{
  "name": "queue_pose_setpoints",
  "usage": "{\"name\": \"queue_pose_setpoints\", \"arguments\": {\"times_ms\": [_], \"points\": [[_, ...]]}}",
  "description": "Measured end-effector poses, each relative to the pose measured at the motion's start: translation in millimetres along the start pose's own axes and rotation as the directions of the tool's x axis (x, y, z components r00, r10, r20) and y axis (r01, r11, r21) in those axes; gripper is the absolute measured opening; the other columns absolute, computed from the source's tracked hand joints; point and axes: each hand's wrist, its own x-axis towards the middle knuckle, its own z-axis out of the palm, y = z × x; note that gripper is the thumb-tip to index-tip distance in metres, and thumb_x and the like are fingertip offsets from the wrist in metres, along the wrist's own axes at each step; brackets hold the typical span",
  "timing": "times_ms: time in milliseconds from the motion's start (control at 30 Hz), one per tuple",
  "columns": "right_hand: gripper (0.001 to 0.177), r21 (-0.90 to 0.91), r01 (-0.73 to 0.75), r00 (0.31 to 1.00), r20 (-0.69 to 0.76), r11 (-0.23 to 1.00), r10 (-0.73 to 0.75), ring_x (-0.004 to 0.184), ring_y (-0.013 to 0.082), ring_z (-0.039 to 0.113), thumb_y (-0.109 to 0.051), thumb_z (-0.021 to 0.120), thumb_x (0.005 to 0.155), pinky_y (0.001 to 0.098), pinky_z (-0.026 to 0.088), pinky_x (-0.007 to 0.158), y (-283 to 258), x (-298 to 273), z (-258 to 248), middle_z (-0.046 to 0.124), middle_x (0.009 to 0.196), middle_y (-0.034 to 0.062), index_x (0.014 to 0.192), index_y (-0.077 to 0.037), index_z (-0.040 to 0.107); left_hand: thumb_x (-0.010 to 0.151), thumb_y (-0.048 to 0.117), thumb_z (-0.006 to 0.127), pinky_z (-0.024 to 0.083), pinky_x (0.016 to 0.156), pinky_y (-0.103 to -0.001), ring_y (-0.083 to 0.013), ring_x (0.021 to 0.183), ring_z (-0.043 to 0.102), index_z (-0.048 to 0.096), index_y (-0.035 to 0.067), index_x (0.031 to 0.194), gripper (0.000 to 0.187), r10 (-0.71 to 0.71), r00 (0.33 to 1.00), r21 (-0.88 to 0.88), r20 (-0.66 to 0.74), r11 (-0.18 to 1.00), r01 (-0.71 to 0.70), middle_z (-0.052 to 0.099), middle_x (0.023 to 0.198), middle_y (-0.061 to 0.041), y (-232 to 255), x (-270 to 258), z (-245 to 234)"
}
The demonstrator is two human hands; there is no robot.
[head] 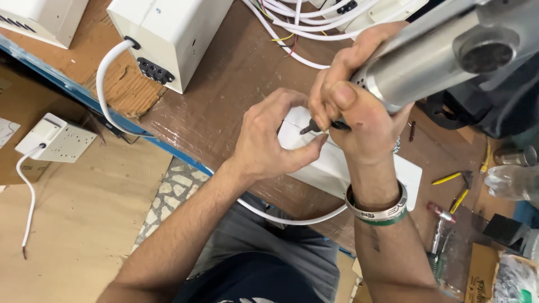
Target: Assembling a white metal electronic enclosure using screws, a hammer, and a pneumatic screwdriver at a workstation.
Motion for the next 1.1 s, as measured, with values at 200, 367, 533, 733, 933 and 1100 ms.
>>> {"name": "queue_pose_setpoints", "arguments": {"times_ms": [200,367,533,733,933,1100], "points": [[0.045,-0.045,-0.041,0.998,-0.043,0.998,0.039,0.054,0.0138,0.045,0.012,0.055,0.093,0.0261,0.044,0.052,2.2,-6.2,1.4,0.051,0.074,0.0033,0.131,-0.009,0.046,0.071,0.010,0.083,0.056,0.070,-0.033,-0.0231,0.076,0.066,0.063,-0.002,0.104,0.040,0.007,1.000,0.028,-0.008,1.000,-0.007,0.068,0.094,-0.012,0.6,-0.1,0.1],[0.043,-0.157,0.061,0.998,0.005,0.986,-0.061,0.052,0.0139,0.044,0.005,0.062,0.093,0.0265,0.044,0.051,-0.7,-8.7,6.9,0.049,0.072,0.0043,0.129,-0.009,0.045,0.069,0.010,0.080,0.055,0.071,-0.033,-0.0240,0.077,0.067,0.064,-0.001,0.101,0.038,-0.008,1.000,0.034,-0.014,0.999,0.008,0.068,0.093,-0.012,0.0,2.3,1.4],[0.035,-0.260,0.044,0.997,0.069,0.965,-0.027,0.057,0.0144,0.048,-0.003,0.063,0.096,0.0257,0.044,0.054,-7.8,-8.1,13.2,0.051,0.074,0.0057,0.119,-0.012,0.039,0.068,0.011,0.081,0.056,0.070,-0.035,-0.0245,0.076,0.067,0.064,0.000,0.104,0.041,-0.010,0.999,0.048,-0.031,0.999,0.011,0.069,0.093,-0.011,-1.2,3.4,2.9],[0.039,-0.260,0.009,0.998,0.068,0.965,0.009,0.055,0.0140,0.048,0.001,0.063,0.094,0.0246,0.043,0.053,-3.0,-6.6,9.7,0.052,0.075,0.0049,0.126,-0.008,0.041,0.067,0.014,0.080,0.056,0.069,-0.035,-0.0254,0.075,0.069,0.066,0.001,0.104,0.042,-0.013,0.999,0.080,-0.050,0.997,0.017,0.070,0.092,-0.011,-2.8,1.7,4.0],[0.034,-0.224,0.053,0.991,0.135,0.973,-0.023,0.054,0.0137,0.047,0.003,0.061,0.091,0.0253,0.043,0.050,-2.8,-1.6,9.9,0.050,0.071,0.0062,0.117,-0.007,0.041,0.068,0.015,0.080,0.056,0.069,-0.035,-0.0247,0.075,0.068,0.066,0.000,0.106,0.044,-0.008,0.999,0.079,-0.052,0.997,0.012,0.070,0.092,-0.011,-4.5,1.6,5.4],[0.034,-0.228,0.018,0.997,0.083,0.973,0.001,0.054,0.0133,0.046,-0.006,0.065,0.094,0.0251,0.041,0.049,-2.4,-3.5,8.1,0.050,0.073,0.0045,0.119,-0.010,0.042,0.065,0.014,0.080,0.055,0.067,-0.034,-0.0241,0.072,0.067,0.064,0.002,0.100,0.040,-0.012,0.999,0.057,-0.050,0.998,0.015,0.069,0.088,-0.009,-4.3,1.1,5.2]]}}
